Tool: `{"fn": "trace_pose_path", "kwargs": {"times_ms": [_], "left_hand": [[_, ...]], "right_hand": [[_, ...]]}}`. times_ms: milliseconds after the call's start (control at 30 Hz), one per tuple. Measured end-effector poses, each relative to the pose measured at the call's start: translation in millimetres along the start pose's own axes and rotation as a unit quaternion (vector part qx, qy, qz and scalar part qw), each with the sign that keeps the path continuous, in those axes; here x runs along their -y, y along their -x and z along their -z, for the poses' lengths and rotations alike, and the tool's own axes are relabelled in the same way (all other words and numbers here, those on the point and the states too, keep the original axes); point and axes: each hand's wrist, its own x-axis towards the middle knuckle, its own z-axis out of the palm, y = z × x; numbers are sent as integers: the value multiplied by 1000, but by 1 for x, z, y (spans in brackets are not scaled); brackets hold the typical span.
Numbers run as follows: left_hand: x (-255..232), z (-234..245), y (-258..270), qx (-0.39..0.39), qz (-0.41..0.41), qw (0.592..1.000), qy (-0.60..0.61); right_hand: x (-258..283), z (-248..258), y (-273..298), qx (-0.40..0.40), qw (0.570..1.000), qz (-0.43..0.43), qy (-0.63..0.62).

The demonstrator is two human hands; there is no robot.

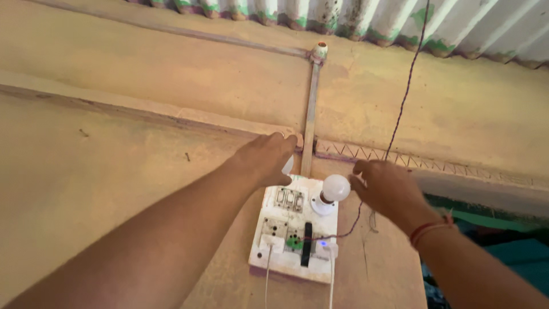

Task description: The person repeatedly screws and unscrews light bulbs into a wall-mounted socket and a handheld lamp. They move between the wall socket and a table, handling multiple bulbs and testing the connection by turning the light on and off.

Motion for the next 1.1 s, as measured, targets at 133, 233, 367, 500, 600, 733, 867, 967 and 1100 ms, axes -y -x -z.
{"fn": "trace_pose_path", "kwargs": {"times_ms": [133,233,367,500,600,733,867,967,1100], "left_hand": [[4,-21,-8,-9,3,1000,28],[8,-38,-12,-36,-10,998,49],[11,-68,-8,-31,5,996,79],[11,-90,-4,-23,5,998,55],[7,-104,5,-37,0,996,87],[0,-117,10,-44,-11,995,88],[2,-123,11,27,-8,999,29],[3,-127,15,75,-1,997,-10],[2,-138,25,64,3,998,-23]], "right_hand": [[-8,-42,-12,-42,999,27,-18],[-11,-66,-26,-11,997,64,-37],[-9,-92,-32,72,997,4,-18],[-8,-100,-39,62,997,2,-53],[-9,-101,-41,66,996,-3,-52],[-11,-99,-43,90,995,9,-52],[-13,-100,-43,21,997,69,-19],[-13,-104,-48,36,999,34,8],[-19,-107,-52,9,996,90,-1]]}}
